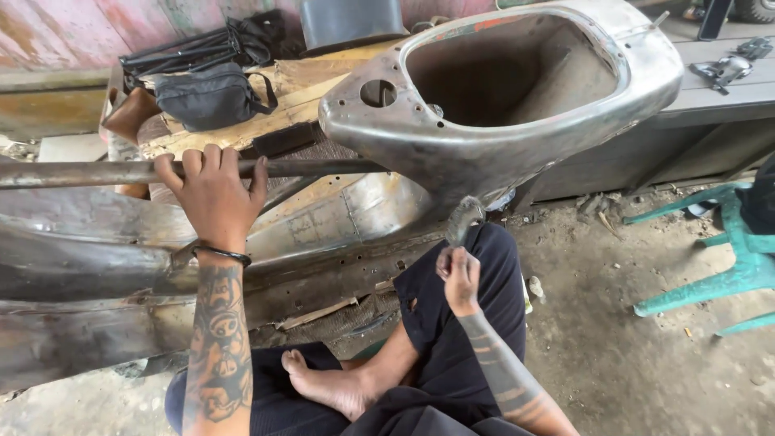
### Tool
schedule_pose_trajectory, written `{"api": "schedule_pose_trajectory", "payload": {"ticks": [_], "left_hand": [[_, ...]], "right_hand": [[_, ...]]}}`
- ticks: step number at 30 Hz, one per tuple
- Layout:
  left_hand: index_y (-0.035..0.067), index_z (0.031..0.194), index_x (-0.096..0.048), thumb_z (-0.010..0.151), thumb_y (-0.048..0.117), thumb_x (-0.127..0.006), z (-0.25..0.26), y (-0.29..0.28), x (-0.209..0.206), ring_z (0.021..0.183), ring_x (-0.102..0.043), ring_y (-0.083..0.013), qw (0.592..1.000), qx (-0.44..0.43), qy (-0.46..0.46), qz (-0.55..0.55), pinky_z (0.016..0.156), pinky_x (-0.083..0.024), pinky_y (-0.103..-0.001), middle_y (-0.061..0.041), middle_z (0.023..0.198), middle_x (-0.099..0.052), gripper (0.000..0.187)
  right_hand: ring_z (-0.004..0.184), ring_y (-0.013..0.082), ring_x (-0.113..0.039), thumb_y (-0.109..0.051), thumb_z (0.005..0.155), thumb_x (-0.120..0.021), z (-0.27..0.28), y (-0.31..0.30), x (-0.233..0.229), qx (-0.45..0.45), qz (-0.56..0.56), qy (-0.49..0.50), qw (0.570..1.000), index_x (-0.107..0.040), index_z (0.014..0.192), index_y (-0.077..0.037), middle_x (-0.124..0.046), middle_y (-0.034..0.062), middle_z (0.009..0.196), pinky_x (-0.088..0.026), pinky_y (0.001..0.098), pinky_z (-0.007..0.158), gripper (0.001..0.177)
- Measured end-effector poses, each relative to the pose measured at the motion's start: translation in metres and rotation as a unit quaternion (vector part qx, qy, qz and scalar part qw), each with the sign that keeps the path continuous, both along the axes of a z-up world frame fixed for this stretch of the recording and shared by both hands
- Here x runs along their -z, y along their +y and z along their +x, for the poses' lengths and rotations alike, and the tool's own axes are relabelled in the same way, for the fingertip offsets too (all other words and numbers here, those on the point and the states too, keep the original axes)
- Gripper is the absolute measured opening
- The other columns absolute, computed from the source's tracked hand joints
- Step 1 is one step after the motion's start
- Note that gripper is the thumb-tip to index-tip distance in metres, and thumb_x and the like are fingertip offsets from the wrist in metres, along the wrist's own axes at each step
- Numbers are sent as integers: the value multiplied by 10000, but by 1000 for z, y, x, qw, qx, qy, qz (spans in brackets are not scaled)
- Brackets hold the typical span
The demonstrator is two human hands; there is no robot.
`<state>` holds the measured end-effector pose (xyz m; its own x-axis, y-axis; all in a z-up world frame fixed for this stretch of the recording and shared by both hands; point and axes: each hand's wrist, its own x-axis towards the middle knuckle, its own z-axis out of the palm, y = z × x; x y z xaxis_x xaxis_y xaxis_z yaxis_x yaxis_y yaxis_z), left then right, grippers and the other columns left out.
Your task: The person sits on the ground and scrubs a large, curved metal part with a wire brush. They hold the part steady with one hand while scrubbing the surface and edges with the other hand.
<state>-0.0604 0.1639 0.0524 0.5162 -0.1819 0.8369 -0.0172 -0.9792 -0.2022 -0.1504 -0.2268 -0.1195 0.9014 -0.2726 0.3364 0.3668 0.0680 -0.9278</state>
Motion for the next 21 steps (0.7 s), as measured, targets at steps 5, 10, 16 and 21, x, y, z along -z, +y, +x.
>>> {"api": "schedule_pose_trajectory", "payload": {"ticks": [5, 10, 16, 21], "left_hand": [[162, 900, -630, 1080, 576, -657, 2, -1, 1, 930, -506, -205, 1000, -4, -17, -13, 1089, -347, -506, -6, 879, -523, 452], [141, 886, -615, 1055, 494, -656, -1, -5, -8, 923, -528, -224, 999, 16, -25, -21, 1102, -353, -503, -36, 871, -537, 393], [107, 920, -670, 1192, 474, -508, -23, -10, -30, 921, -482, -229, 1000, 22, -5, 8, 1058, -362, -435, -41, 920, -574, 485], [162, 949, -675, 1220, 538, -481, -20, -3, -22, 974, -500, -198, 1000, -10, -1, 28, 1105, -326, -422, 5, 981, -605, 502]], "right_hand": [[359, 86, -341, -487, 1123, -395, 41, 31, 36, 33, 41, -13, 999, -483, 612, -75, -348, 8, 453, -260, 205, 372, 663], [372, 130, -423, -552, 1103, -351, 76, 36, -71, 88, -70, -73, 991, -476, 553, -122, -404, 22, 426, -327, 238, 398, 710], [523, 104, -403, -625, 1023, -418, 49, 36, -98, 87, -32, 28, 995, -455, 727, -139, -455, 1, 618, -314, 254, 514, 571], [563, 72, -361, -565, 1052, -433, 0, 50, 52, 133, -119, 214, 960, -411, 658, -200, -340, -48, 597, -275, 357, 528, 538]]}}
